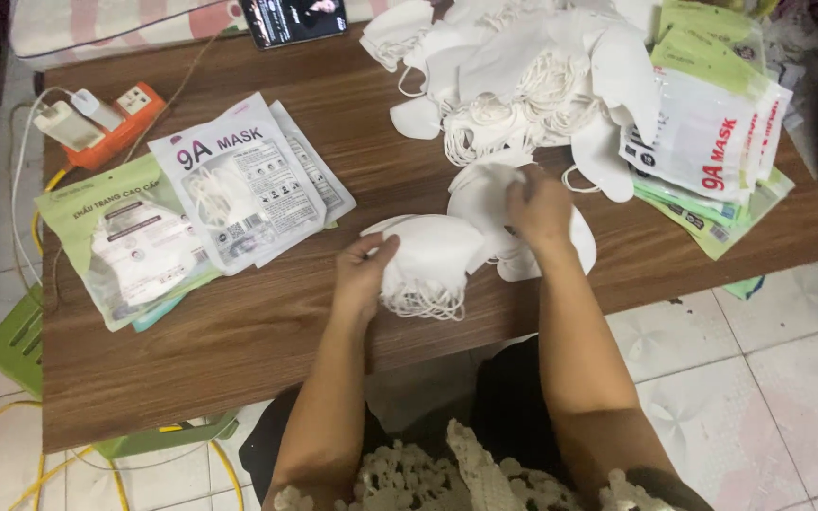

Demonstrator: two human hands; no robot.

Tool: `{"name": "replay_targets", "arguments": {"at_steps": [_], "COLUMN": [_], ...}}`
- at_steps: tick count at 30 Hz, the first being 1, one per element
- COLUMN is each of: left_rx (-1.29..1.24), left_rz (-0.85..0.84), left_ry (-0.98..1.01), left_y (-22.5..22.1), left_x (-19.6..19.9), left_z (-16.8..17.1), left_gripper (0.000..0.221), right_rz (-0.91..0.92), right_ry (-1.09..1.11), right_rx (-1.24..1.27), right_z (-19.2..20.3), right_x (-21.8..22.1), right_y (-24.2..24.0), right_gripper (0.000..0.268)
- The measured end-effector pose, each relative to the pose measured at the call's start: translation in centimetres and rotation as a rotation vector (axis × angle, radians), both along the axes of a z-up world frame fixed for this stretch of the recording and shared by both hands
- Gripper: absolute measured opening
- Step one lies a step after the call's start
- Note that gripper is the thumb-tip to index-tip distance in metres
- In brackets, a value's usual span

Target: Sorting and stacking face masks on a table

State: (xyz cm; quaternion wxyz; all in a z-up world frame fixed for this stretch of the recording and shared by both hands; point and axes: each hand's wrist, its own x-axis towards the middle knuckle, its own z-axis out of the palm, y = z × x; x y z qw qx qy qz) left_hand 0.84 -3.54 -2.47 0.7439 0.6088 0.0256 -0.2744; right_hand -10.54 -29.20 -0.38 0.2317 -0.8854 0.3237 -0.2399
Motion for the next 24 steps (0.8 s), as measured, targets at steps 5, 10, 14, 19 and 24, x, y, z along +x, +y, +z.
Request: {"name": "replay_targets", "arguments": {"at_steps": [5,10,14,19,24], "left_rx": [-0.007,0.253,0.124,-0.242,-0.383], "left_rz": [-0.034,-0.069,-0.018,-0.011,-0.016], "left_ry": [-0.037,-0.540,-0.500,-0.067,-0.011], "left_y": [-2.8,-2.4,-2.0,-1.6,-0.4], "left_x": [-0.6,-1.4,-2.8,-1.0,-0.4], "left_z": [-2.7,-1.9,0.8,-2.1,-1.8], "left_gripper": [0.026,0.024,0.019,0.022,0.029], "right_rz": [-0.003,0.067,0.295,0.366,0.359], "right_ry": [-0.390,-0.560,-0.605,-0.362,-0.134], "right_rx": [-0.058,0.543,1.203,1.217,1.106], "right_z": [3.6,6.2,3.5,3.6,4.4], "right_x": [-0.1,0.1,-0.6,1.1,1.9], "right_y": [1.6,4.0,3.1,4.9,5.4], "right_gripper": [0.013,0.014,0.020,0.021,0.025]}}
